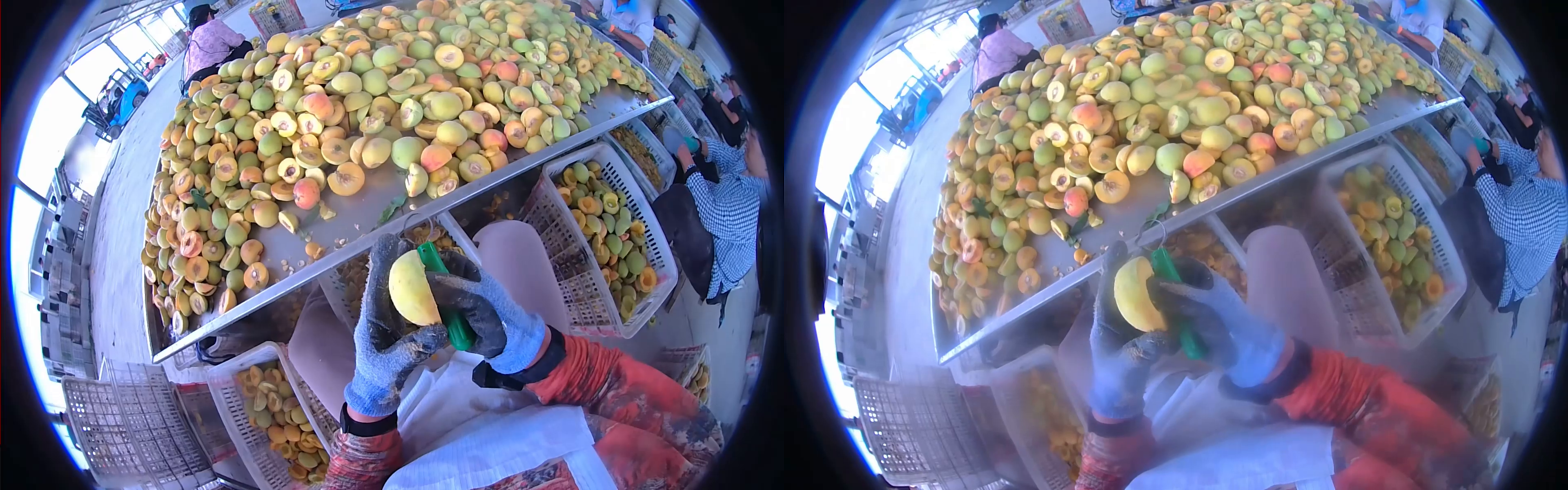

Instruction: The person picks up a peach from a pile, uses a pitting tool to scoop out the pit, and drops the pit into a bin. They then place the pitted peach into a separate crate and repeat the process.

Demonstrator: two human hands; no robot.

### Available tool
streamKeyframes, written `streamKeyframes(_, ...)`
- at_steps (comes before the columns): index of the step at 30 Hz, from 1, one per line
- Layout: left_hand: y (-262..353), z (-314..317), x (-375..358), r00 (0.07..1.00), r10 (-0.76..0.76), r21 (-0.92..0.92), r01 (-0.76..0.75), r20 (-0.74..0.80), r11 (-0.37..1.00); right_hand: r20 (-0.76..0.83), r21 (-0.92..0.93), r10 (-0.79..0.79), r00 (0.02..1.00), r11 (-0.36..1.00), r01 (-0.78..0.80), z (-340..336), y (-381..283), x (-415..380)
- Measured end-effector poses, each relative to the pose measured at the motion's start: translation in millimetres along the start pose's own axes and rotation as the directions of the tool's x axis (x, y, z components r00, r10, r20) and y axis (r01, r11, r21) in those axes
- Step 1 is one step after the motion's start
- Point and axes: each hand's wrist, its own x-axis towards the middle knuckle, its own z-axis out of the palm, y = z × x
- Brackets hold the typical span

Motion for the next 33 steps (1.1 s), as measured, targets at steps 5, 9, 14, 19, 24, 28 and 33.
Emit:
streamKeyframes(5,0.4,7.0,4.7,0.999,-0.045,0.007,0.045,-0.013,0.999,0.009,0.018,-0.018,1.0,1.0,0.018,-4.9,5.6,-4.8)
streamKeyframes(9,4.0,12.9,8.6,0.992,-0.121,0.019,0.121,-0.032,0.992,-0.038,0.185,0.096,0.995,0.979,-0.087,-6.0,-6.6,-4.8)
streamKeyframes(14,-15.9,7.0,12.6,0.999,-0.037,-0.073,0.034,-0.039,0.997,-0.001,-0.189,-0.132,0.991,0.974,0.129,-13.2,21.8,-10.9)
streamKeyframes(19,-16.8,-2.3,16.2,0.996,-0.058,-0.059,0.054,-0.072,0.997,0.151,0.896,0.595,0.79,0.255,-0.363,-5.6,-8.3,6.1)
streamKeyframes(24,-14.3,-15.3,14.1,0.99,-0.128,-0.231,0.11,-0.066,0.967,0.011,0.824,0.713,0.701,0.391,-0.411,3.6,-10.5,8.5)
streamKeyframes(28,-23.3,-20.9,10.7,0.933,-0.222,-0.39,0.1,-0.282,0.916,0.012,0.803,0.74,0.672,0.393,-0.448,7.3,-12.6,9.7)
streamKeyframes(33,-32.2,-28.9,3.9,0.946,-0.119,-0.379,-0.004,-0.301,0.925,0.071,0.81,0.742,0.666,0.347,-0.473,8.4,-9.8,7.8)
